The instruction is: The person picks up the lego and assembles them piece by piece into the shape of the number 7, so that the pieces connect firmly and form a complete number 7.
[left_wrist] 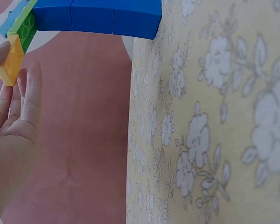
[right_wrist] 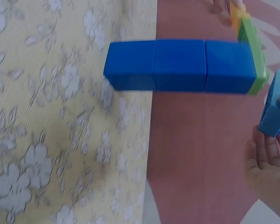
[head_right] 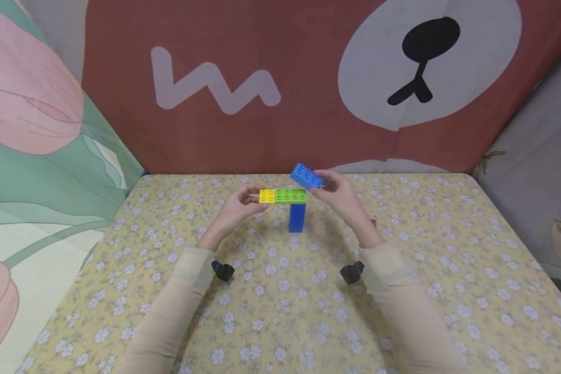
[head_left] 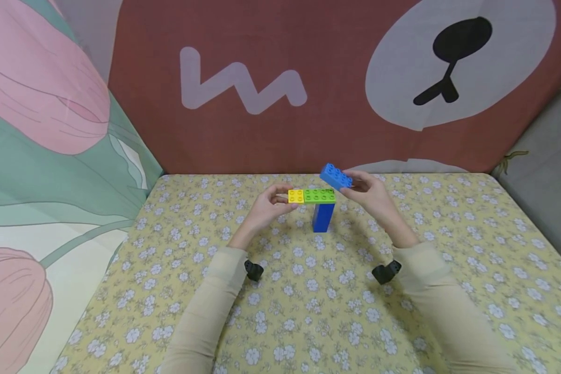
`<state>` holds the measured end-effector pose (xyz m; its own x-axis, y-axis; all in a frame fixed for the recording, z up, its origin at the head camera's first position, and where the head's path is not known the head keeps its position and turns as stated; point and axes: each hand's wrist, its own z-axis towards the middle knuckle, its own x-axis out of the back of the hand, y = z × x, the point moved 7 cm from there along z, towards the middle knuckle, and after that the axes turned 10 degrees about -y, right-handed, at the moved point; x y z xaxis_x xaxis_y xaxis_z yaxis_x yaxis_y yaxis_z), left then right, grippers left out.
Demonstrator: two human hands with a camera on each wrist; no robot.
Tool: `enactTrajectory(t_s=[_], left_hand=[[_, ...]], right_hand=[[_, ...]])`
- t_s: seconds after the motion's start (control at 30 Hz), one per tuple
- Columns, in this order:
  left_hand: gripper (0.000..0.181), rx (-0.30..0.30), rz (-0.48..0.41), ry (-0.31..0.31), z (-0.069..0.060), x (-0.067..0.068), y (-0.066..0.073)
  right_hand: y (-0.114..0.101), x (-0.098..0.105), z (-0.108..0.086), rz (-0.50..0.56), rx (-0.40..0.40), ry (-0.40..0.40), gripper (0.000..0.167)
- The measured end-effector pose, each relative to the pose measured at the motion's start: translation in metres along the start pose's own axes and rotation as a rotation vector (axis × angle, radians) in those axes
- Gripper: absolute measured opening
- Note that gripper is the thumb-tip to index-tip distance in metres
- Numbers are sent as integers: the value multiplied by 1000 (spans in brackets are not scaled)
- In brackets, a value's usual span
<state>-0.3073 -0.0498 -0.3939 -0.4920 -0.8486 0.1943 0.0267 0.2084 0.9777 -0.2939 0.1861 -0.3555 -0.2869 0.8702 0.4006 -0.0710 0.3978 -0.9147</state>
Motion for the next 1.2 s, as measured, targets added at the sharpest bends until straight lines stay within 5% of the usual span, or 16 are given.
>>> enactTrajectory(t_s=[0.77, 1.2], left_hand=[[48, 6, 12, 3, -1, 0, 1], [46, -29, 2, -3, -2, -1, 4]], right_hand=[[-25, -37, 12, -73, 154, -157, 48], [-25, -43, 14, -27, 137, -177, 49]])
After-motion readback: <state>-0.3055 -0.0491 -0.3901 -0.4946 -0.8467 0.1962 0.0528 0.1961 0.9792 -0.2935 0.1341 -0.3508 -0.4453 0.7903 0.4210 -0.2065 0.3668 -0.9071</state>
